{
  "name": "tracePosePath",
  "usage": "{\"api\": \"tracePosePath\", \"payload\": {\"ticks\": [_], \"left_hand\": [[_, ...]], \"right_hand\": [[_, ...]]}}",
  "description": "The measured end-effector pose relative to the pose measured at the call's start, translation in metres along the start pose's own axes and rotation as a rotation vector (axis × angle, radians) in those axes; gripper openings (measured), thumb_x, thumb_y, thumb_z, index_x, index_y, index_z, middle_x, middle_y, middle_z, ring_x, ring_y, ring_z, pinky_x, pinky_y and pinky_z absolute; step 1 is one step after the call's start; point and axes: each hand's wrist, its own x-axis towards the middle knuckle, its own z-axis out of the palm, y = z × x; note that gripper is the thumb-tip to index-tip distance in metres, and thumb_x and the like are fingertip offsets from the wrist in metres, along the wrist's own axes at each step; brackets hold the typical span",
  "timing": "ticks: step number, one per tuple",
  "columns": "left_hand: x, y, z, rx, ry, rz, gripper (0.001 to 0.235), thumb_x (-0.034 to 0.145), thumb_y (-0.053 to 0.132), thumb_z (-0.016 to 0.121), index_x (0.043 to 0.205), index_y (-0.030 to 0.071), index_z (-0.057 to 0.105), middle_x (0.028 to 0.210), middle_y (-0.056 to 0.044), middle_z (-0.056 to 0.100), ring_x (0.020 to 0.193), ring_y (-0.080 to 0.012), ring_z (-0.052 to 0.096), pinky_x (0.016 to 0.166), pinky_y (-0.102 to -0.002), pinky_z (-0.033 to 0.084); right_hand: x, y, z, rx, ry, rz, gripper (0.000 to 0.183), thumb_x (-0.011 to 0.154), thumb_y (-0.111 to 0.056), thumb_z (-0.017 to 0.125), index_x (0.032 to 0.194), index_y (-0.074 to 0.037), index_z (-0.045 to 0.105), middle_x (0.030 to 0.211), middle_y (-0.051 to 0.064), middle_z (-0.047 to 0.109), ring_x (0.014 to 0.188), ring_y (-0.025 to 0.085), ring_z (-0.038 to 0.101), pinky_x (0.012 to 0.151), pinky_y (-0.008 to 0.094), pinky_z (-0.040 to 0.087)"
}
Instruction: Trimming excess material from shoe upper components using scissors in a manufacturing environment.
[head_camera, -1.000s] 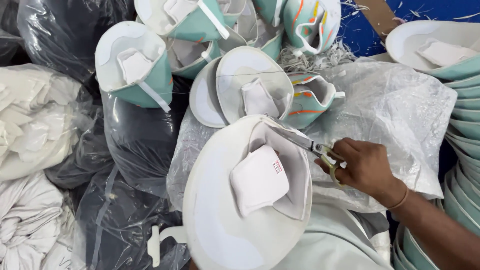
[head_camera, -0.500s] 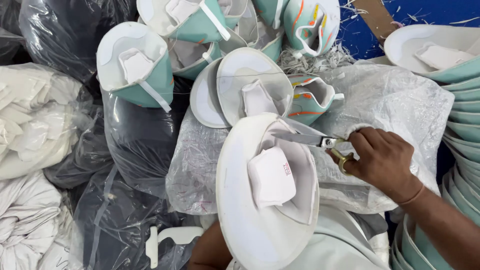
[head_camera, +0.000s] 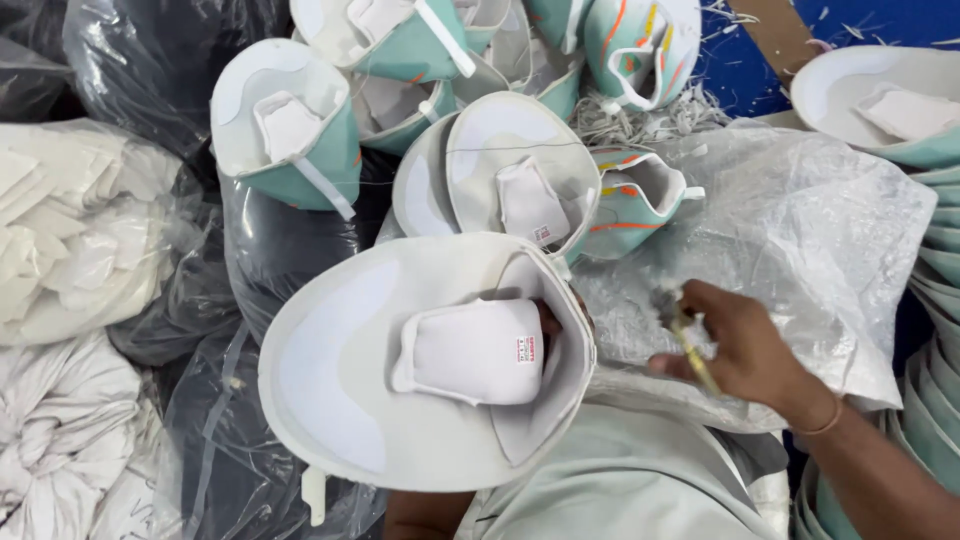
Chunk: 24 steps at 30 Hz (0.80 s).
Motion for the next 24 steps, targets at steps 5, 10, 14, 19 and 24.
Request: {"api": "tracePosePath", "payload": {"ticks": [5, 10, 14, 19, 24], "left_hand": [[0.007, -0.002, 0.0, -0.017, -0.008, -0.034, 0.033, 0.093, 0.021, 0.076, 0.116, 0.004, 0.061, 0.107, -0.013, 0.063, 0.103, -0.028, 0.064, 0.097, -0.044, 0.054], [0.004, -0.001, 0.003, -0.015, 0.005, -0.043, 0.033, 0.093, 0.021, 0.076, 0.116, 0.004, 0.061, 0.107, -0.013, 0.062, 0.103, -0.0282, 0.064, 0.097, -0.044, 0.054], [-0.005, 0.004, 0.007, -0.004, 0.026, -0.042, 0.032, 0.093, 0.021, 0.076, 0.115, 0.003, 0.061, 0.107, -0.013, 0.062, 0.103, -0.0283, 0.064, 0.097, -0.044, 0.054], [0.027, 0.021, 0.064, -0.259, 0.12, -0.012, 0.034, 0.103, 0.036, 0.065, 0.101, 0.003, 0.061, 0.1, -0.01, 0.055, 0.096, -0.0258, 0.06, 0.088, -0.037, 0.054], [0.059, -0.001, 0.044, -0.485, -0.075, 0.299, 0.032, 0.105, 0.03, 0.062, 0.095, 0.001, 0.052, 0.098, -0.009, 0.048, 0.092, -0.0227, 0.055, 0.063, -0.029, 0.053]], "right_hand": [[-0.002, -0.014, 0.012, 0.075, 0.019, -0.395, 0.055, 0.066, -0.042, 0.09, 0.091, -0.003, 0.06, 0.075, 0.008, 0.059, 0.063, 0.017, 0.053, 0.056, 0.034, 0.046], [-0.011, 0.034, 0.05, 0.169, -0.115, -0.098, 0.043, 0.079, -0.026, 0.091, 0.073, 0.002, 0.059, 0.061, 0.011, 0.047, 0.058, 0.018, 0.039, 0.051, 0.035, 0.037], [-0.014, 0.037, 0.052, 0.614, -0.079, -0.116, 0.023, 0.078, -0.016, 0.086, 0.076, -0.002, 0.067, 0.066, 0.001, 0.065, 0.061, 0.006, 0.053, 0.05, 0.027, 0.044], [-0.022, 0.032, 0.041, 0.626, -0.057, -0.154, 0.022, 0.079, -0.016, 0.085, 0.082, -0.003, 0.067, 0.07, -0.001, 0.063, 0.065, 0.005, 0.053, 0.054, 0.026, 0.044], [-0.026, 0.033, 0.037, 0.428, 0.036, -0.023, 0.025, 0.073, -0.019, 0.087, 0.08, -0.002, 0.07, 0.061, 0.001, 0.057, 0.056, 0.009, 0.042, 0.048, 0.029, 0.035]]}}
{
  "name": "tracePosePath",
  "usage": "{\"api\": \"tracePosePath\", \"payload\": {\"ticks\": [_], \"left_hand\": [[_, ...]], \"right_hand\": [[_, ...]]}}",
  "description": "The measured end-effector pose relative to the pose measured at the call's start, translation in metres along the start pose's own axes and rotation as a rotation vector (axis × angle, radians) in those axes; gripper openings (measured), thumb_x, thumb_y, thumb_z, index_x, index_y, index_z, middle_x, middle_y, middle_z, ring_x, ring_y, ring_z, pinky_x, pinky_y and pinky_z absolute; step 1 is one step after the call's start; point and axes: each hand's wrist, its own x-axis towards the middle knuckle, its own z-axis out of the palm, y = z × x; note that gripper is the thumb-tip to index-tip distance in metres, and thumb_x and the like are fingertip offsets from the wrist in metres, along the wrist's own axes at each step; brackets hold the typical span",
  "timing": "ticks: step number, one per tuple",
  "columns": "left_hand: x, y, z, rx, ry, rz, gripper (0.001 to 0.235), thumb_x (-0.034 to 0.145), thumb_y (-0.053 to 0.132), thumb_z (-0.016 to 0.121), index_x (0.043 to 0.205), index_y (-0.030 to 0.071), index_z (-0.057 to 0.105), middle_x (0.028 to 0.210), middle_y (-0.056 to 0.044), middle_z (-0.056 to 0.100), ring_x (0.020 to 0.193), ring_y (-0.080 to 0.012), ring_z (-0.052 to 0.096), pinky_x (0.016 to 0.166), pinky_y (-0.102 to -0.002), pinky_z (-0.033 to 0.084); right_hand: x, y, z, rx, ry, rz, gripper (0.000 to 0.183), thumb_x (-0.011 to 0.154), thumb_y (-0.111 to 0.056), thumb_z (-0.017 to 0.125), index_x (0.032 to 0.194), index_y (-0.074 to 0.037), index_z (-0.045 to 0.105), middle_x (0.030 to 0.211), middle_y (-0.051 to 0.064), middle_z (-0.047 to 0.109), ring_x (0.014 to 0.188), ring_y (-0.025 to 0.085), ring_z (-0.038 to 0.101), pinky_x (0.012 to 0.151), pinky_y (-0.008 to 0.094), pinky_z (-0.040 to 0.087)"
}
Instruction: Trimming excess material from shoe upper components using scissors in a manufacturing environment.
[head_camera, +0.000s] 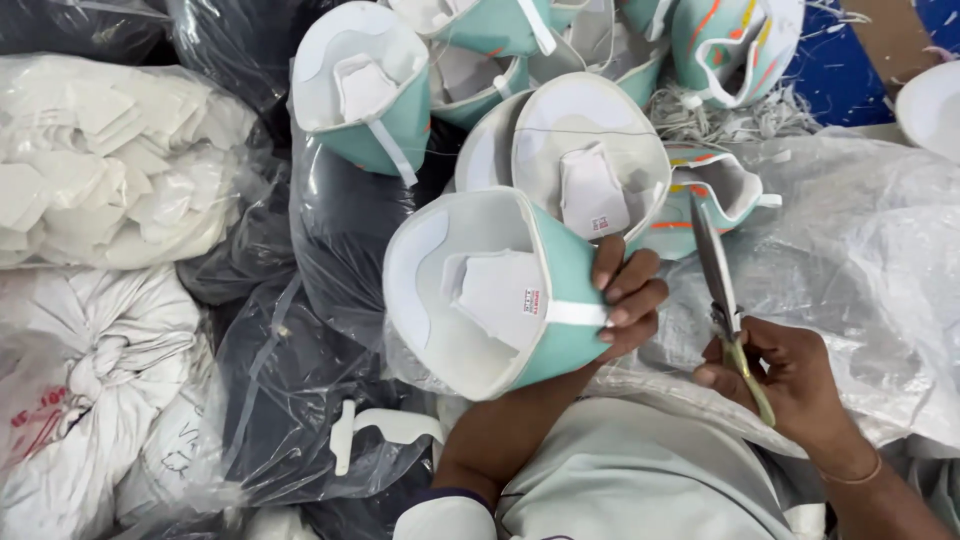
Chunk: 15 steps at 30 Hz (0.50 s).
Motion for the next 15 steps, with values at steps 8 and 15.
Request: {"api": "tracePosePath", "payload": {"ticks": [8, 15], "left_hand": [[-0.006, -0.001, 0.003, 0.225, 0.28, 0.141, 0.022, 0.107, 0.026, 0.06, 0.105, 0.004, 0.056, 0.099, -0.006, 0.05, 0.097, -0.0195, 0.052, 0.072, -0.03, 0.051], [-0.017, 0.008, -0.025, 0.544, 0.246, 0.255, 0.017, 0.103, 0.021, 0.064, 0.11, 0.007, 0.06, 0.104, -0.006, 0.053, 0.099, -0.0216, 0.052, 0.075, -0.031, 0.052]], "right_hand": [[0.0, -0.034, -0.002, -0.586, 0.127, -0.262, 0.065, 0.054, -0.055, 0.092, 0.081, -0.004, 0.061, 0.068, 0.01, 0.056, 0.056, 0.025, 0.051, 0.053, 0.035, 0.043], [0.0, -0.02, 0.023, -0.426, 0.096, -0.152, 0.046, 0.068, -0.036, 0.091, 0.068, -0.005, 0.057, 0.059, 0.011, 0.058, 0.046, 0.029, 0.056, 0.047, 0.038, 0.044]]}}
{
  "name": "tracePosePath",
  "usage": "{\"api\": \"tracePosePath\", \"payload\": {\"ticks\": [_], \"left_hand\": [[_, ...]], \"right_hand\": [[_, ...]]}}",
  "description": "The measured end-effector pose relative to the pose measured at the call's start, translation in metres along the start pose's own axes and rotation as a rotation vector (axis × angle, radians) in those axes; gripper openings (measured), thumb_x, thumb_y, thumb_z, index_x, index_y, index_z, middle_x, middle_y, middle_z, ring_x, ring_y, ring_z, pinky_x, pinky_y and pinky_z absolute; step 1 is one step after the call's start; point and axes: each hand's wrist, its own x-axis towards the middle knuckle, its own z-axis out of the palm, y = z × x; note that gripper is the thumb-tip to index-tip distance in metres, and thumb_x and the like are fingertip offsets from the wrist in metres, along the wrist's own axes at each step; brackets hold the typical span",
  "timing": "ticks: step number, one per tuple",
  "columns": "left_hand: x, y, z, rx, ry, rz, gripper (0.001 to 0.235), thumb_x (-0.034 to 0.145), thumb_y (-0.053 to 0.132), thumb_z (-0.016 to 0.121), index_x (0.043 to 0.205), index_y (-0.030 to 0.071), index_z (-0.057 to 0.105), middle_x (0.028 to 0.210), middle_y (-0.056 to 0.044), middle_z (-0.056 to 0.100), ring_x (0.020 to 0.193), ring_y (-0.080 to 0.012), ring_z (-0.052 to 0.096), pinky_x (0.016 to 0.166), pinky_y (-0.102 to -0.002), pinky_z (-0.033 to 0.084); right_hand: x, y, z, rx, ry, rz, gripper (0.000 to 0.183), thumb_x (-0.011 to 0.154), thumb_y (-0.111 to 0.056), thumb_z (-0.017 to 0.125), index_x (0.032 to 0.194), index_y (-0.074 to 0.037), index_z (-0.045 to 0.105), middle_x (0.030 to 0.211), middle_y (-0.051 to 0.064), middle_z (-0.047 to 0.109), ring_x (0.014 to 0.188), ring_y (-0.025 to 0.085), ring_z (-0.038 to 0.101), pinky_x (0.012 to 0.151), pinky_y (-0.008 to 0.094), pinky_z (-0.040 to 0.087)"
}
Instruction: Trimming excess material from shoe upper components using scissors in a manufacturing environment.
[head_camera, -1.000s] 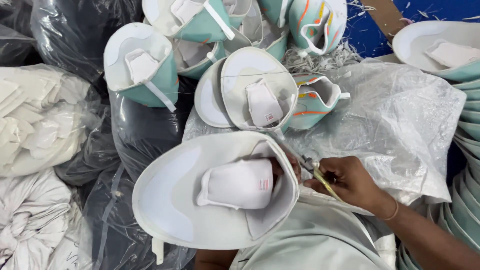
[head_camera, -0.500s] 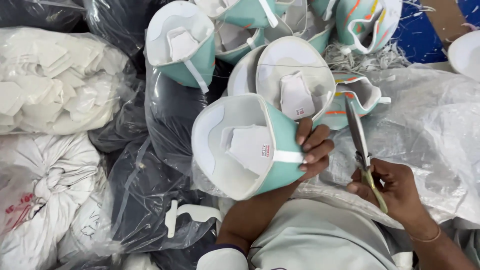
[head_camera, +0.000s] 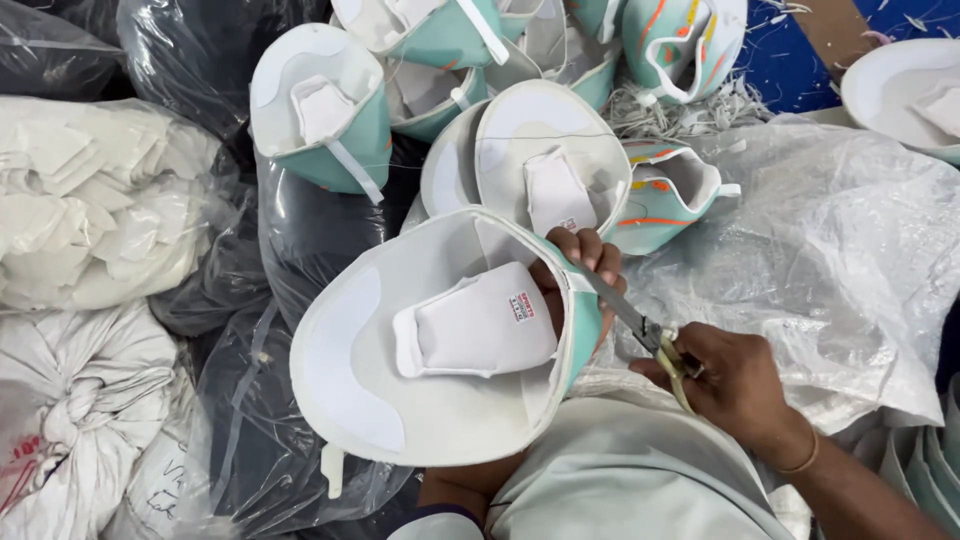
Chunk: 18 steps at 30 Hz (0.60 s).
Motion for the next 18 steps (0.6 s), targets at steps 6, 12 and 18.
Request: {"api": "tracePosePath", "payload": {"ticks": [6, 12, 18], "left_hand": [[-0.006, 0.004, -0.015, -0.037, 0.005, -0.032, 0.019, 0.106, 0.021, 0.063, 0.113, 0.004, 0.059, 0.108, -0.008, 0.055, 0.1, -0.0232, 0.056, 0.079, -0.035, 0.054], [-0.047, 0.018, -0.061, 0.103, 0.21, -0.249, 0.019, 0.103, 0.02, 0.067, 0.115, 0.005, 0.062, 0.11, -0.01, 0.063, 0.103, -0.0253, 0.061, 0.081, -0.034, 0.054], [-0.036, -0.029, -0.036, 0.404, 0.251, -0.682, 0.032, 0.101, 0.03, 0.066, 0.124, 0.008, 0.064, 0.113, -0.011, 0.069, 0.101, -0.0267, 0.066, 0.079, -0.037, 0.053]], "right_hand": [[0.003, -0.008, -0.002, 0.006, 0.008, -0.164, 0.05, 0.059, -0.032, 0.094, 0.071, -0.003, 0.056, 0.058, 0.013, 0.055, 0.047, 0.026, 0.051, 0.044, 0.037, 0.04], [0.009, -0.003, -0.019, -0.064, 0.171, 0.104, 0.063, 0.049, -0.041, 0.102, 0.081, -0.003, 0.063, 0.065, 0.011, 0.057, 0.051, 0.024, 0.054, 0.051, 0.038, 0.046], [0.038, -0.02, -0.043, 0.13, 0.106, -0.38, 0.087, 0.065, -0.033, 0.094, 0.134, -0.001, 0.052, 0.117, 0.022, 0.061, 0.105, 0.038, 0.064, 0.088, 0.045, 0.052]]}}
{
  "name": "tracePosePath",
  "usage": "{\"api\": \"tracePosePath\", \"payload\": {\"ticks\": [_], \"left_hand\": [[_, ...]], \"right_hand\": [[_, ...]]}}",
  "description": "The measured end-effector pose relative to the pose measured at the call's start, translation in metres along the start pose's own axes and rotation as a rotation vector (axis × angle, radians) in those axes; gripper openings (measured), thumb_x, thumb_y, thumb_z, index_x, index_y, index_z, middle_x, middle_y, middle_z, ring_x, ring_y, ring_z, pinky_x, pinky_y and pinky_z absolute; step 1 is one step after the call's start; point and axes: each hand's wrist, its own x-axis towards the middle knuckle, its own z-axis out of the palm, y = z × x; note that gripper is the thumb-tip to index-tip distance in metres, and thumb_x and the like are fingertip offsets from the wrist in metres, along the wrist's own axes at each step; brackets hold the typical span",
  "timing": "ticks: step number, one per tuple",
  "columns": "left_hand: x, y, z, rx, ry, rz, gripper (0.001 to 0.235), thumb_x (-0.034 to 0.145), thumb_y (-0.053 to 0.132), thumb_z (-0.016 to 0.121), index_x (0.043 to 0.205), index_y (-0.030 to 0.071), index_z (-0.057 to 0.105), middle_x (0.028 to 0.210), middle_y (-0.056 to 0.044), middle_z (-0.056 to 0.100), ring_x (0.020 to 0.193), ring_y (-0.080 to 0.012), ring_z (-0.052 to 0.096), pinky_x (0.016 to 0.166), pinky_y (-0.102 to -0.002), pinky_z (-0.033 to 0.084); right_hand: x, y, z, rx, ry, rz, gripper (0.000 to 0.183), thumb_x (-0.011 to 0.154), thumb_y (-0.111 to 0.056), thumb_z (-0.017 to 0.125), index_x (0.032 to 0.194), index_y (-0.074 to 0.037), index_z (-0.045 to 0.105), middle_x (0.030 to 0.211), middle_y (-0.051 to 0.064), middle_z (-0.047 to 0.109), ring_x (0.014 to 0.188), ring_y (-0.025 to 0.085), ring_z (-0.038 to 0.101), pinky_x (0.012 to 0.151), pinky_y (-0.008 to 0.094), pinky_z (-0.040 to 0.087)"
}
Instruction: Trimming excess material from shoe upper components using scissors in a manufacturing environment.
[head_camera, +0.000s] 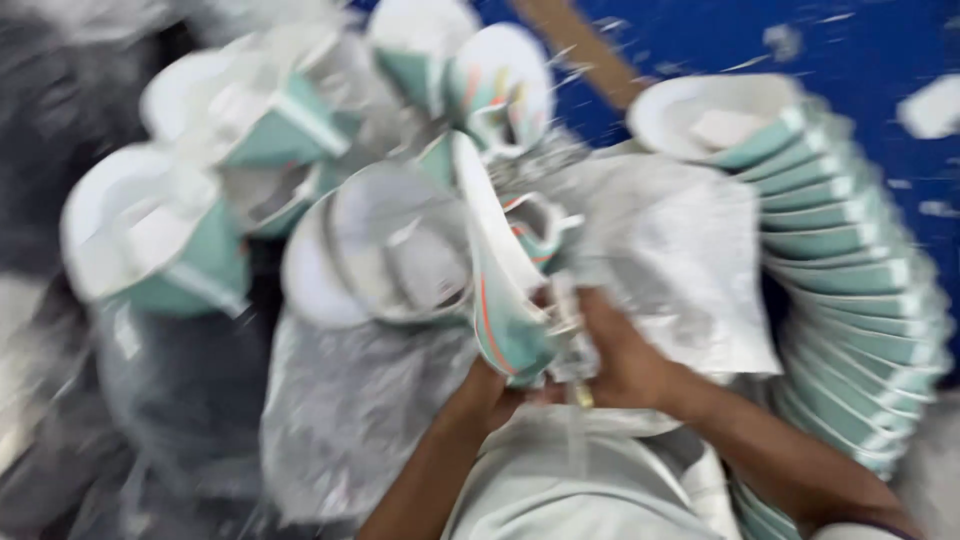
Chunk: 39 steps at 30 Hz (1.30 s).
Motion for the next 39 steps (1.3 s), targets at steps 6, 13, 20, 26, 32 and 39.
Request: {"api": "tracePosePath", "payload": {"ticks": [6, 13, 20, 26, 32, 39], "left_hand": [[0.024, -0.082, -0.083, 0.634, 0.009, 0.022, 0.044, 0.098, 0.039, 0.062, 0.132, 0.011, 0.063, 0.127, -0.008, 0.067, 0.117, -0.0252, 0.06, 0.096, -0.04, 0.049], [0.033, -0.066, 0.014, 1.7, -0.318, -0.004, 0.045, 0.083, 0.045, 0.067, 0.113, 0.013, 0.075, 0.122, -0.017, 0.066, 0.119, -0.0416, 0.053, 0.096, -0.056, 0.041], [0.045, -0.096, 0.0, 1.31, -0.806, -0.235, 0.04, 0.105, 0.046, 0.054, 0.109, 0.011, 0.074, 0.11, -0.013, 0.074, 0.109, -0.0323, 0.069, 0.099, -0.044, 0.054], [0.036, 0.017, -0.013, 1.803, 0.321, 0.499, 0.04, 0.081, 0.023, 0.075, 0.115, 0.005, 0.067, 0.116, -0.016, 0.067, 0.11, -0.0354, 0.061, 0.096, -0.049, 0.046], [0.033, 0.064, -0.058, 1.948, 0.633, 0.302, 0.058, 0.072, 0.022, 0.078, 0.125, 0.006, 0.063, 0.11, -0.017, 0.066, 0.102, -0.0367, 0.062, 0.084, -0.051, 0.048], [-0.006, 0.143, 0.027, 0.185, 0.235, 0.667, 0.044, 0.081, 0.015, 0.072, 0.122, 0.003, 0.062, 0.126, -0.006, 0.067, 0.114, -0.0172, 0.067, 0.097, -0.038, 0.055]], "right_hand": [[0.004, 0.098, -0.035, -0.227, -0.162, -0.04, 0.049, 0.066, -0.01, 0.081, 0.112, -0.009, 0.064, 0.098, 0.013, 0.068, 0.085, 0.035, 0.069, 0.075, 0.043, 0.057], [0.074, 0.266, -0.17, -1.125, -0.028, -0.017, 0.01, 0.086, -0.015, 0.074, 0.093, -0.016, 0.067, 0.089, 0.009, 0.068, 0.081, 0.031, 0.067, 0.071, 0.046, 0.053], [0.013, 0.431, -0.219, -1.092, -0.656, 0.835, 0.044, 0.087, -0.058, 0.065, 0.121, -0.033, 0.075, 0.126, 0.002, 0.074, 0.113, 0.033, 0.069, 0.092, 0.051, 0.056], [0.013, 0.327, -0.181, -0.909, 0.082, 0.6, 0.066, 0.077, -0.06, 0.086, 0.118, -0.01, 0.074, 0.114, 0.012, 0.076, 0.104, 0.035, 0.071, 0.088, 0.046, 0.056], [0.019, 0.231, -0.134, -0.203, 0.569, 0.557, 0.039, 0.089, -0.032, 0.086, 0.103, -0.002, 0.066, 0.096, 0.013, 0.073, 0.088, 0.022, 0.071, 0.081, 0.034, 0.056], [-0.004, 0.176, -0.067, 0.667, 0.564, 0.356, 0.029, 0.098, -0.031, 0.072, 0.11, -0.006, 0.062, 0.106, 0.012, 0.072, 0.097, 0.022, 0.071, 0.089, 0.04, 0.059]]}}
